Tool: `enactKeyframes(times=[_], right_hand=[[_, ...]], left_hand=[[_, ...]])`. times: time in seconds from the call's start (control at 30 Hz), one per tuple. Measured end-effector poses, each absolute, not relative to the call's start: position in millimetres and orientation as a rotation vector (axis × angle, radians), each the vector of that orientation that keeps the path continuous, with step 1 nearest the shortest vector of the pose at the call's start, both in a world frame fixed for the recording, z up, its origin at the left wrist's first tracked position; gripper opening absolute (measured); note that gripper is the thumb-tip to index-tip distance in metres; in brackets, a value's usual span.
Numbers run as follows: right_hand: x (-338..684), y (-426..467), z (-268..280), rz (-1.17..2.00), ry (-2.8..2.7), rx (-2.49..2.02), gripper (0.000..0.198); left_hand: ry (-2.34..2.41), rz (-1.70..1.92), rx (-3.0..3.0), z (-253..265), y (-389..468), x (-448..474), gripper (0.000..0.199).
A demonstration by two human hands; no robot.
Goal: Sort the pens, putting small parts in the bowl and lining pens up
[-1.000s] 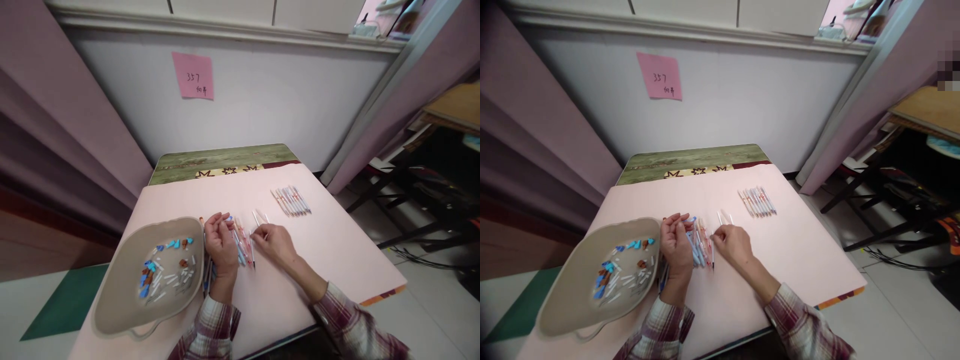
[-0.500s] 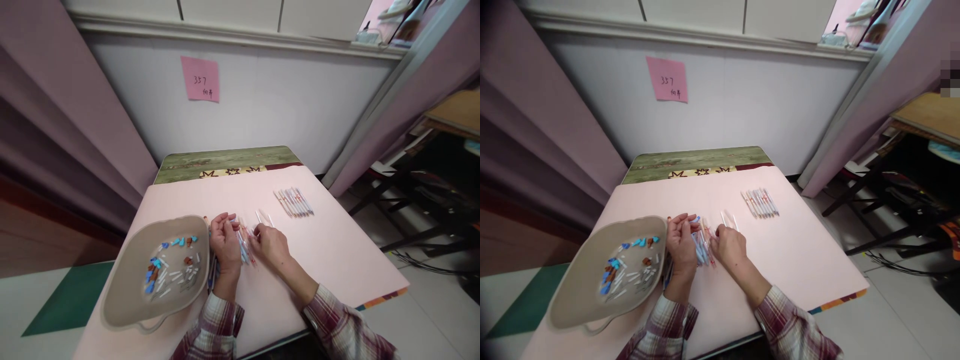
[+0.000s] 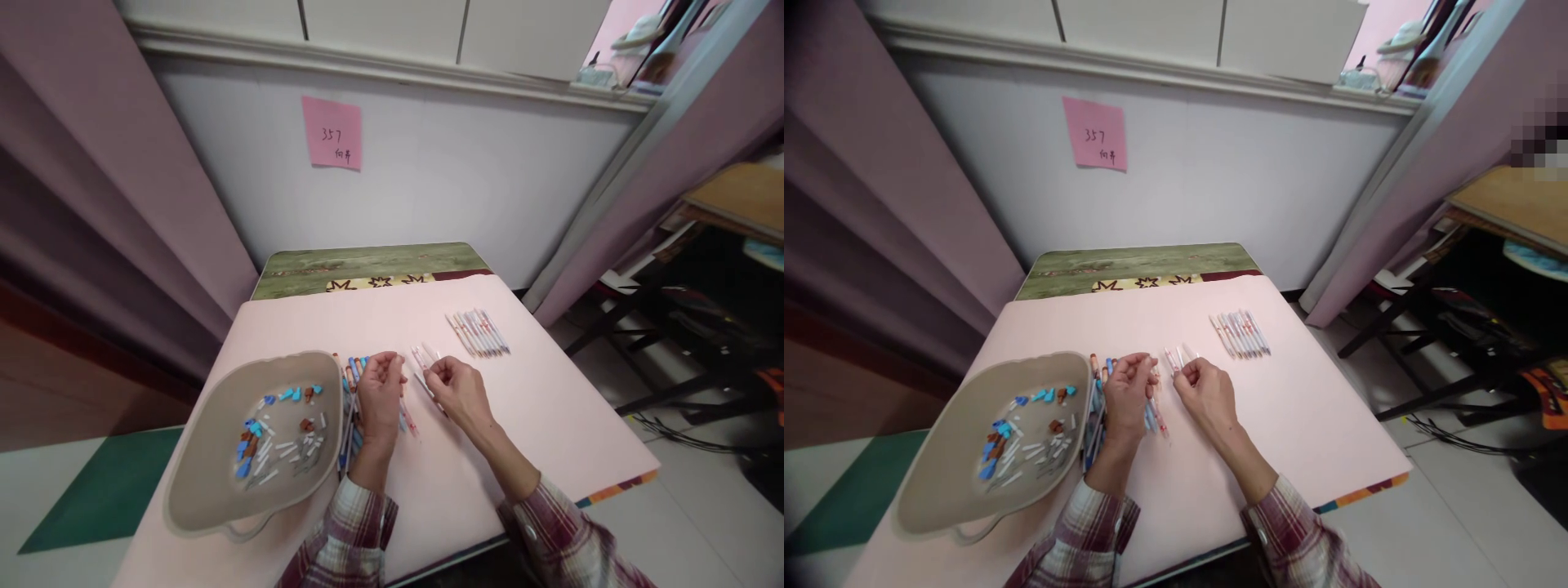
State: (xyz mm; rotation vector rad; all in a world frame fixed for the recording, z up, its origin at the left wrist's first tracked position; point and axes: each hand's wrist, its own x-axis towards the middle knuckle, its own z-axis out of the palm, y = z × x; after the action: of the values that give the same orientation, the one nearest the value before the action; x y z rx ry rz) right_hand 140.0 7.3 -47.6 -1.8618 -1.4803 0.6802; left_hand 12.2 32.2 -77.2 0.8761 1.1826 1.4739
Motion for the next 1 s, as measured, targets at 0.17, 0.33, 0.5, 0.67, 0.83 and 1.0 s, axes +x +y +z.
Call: enactKeyframes(times=[0.17,0.33,0.5,0.67,0.83,1.0], right_hand=[[136,-3,-52,0.867,-1.446,-1.528,0.025],[174,5,-61,0.774,-1.246,-1.594,0.036],[206,6,-69,0.521,-1.374,-1.963,0.023],[191,-1,-70,0.545,-1.519,-2.148,0.018],[187,3,-68,0.487,-1.613,-2.216,0.020],[189,11,-70,0.465,-1.636,-2.211,0.019]], left_hand=[[0.993,1.251,0.848,-74,28,19,0.028],[0.893,1.360,0.538,-69,31,15,0.035],[0.774,1.384,0.348,-71,34,12,0.029],[0.727,1.380,0.222,-75,38,10,0.016],[0.698,1.374,0.238,-74,38,8,0.013],[0.715,1.370,0.243,-72,37,9,0.009]])
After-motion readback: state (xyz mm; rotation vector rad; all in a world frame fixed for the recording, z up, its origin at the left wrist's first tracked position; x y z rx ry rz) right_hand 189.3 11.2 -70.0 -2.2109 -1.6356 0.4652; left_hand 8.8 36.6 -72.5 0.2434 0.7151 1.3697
